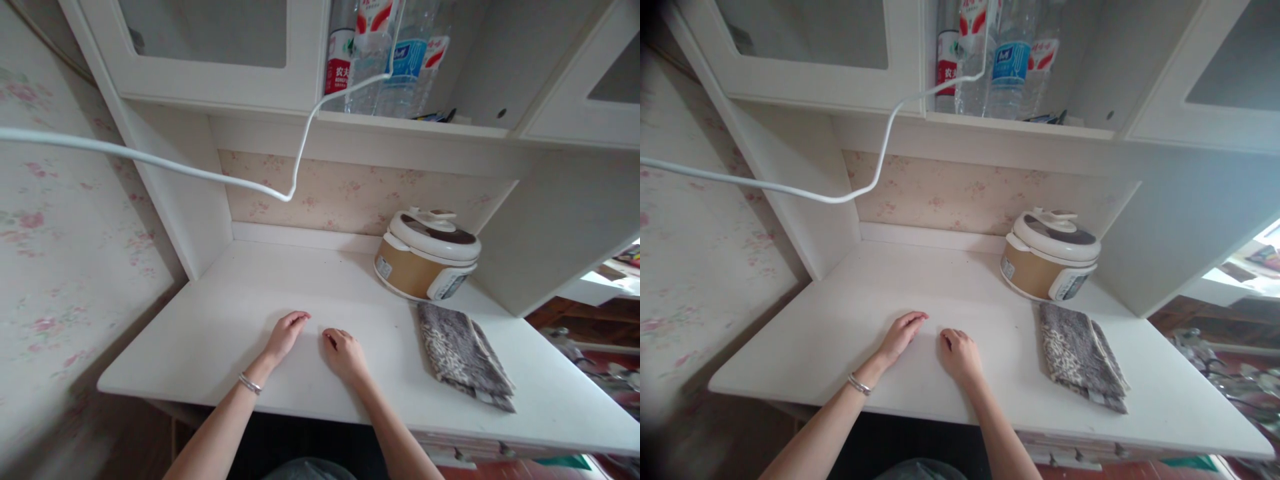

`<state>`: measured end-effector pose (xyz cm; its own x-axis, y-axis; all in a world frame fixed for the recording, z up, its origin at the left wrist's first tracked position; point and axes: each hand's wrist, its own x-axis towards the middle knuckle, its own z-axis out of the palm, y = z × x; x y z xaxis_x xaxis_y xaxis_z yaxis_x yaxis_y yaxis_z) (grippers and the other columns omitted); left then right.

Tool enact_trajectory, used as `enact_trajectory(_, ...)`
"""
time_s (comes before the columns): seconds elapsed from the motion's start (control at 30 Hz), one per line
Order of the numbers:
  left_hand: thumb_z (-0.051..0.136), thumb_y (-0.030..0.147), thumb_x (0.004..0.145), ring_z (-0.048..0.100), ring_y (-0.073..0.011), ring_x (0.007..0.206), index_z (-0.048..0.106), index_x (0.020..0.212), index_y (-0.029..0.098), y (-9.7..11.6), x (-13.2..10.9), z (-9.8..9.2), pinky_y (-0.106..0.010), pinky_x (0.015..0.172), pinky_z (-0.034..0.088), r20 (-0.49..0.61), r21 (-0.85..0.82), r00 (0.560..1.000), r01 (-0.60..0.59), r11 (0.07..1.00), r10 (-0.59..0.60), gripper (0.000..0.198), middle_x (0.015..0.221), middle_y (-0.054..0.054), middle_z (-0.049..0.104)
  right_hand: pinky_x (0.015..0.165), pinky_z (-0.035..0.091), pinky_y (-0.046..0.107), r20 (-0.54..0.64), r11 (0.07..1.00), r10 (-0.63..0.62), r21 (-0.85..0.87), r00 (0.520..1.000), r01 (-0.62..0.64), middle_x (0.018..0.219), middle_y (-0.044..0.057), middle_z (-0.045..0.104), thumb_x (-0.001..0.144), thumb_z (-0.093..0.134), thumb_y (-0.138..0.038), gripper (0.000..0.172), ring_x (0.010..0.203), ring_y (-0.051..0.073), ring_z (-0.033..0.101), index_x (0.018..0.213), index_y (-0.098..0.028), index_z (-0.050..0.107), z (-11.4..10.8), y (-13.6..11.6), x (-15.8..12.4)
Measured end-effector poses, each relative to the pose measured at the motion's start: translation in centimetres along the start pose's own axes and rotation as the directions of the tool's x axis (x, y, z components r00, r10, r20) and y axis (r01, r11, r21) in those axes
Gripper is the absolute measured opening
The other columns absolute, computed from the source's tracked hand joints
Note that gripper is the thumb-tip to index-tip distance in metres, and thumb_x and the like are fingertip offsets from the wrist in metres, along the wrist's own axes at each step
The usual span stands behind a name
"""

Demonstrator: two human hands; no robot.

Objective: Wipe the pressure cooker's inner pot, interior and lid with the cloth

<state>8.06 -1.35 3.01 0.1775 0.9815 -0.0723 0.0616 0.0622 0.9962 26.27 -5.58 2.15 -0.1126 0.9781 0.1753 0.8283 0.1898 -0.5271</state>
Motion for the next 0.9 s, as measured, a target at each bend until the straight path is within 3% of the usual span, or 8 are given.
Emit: enact_trajectory(0.9,0.057,0.048,0.08,0.033,-0.0094,0.053,0.067,0.1,0.014,0.17,0.02,0.06,-0.023,0.05,0.025,0.031,-0.004,0.999,-0.012,1.0,0.012,0.041,0.059,0.005,0.041,0.078,0.041,0.022,-0.013,1.0,-0.025,0.014,1.0,0.025,0.094,0.002,0.071,0.095,0.042,-0.025,0.026,0.089,0.016,0.064,0.097,-0.024,0.068,-0.1,0.11,-0.1)
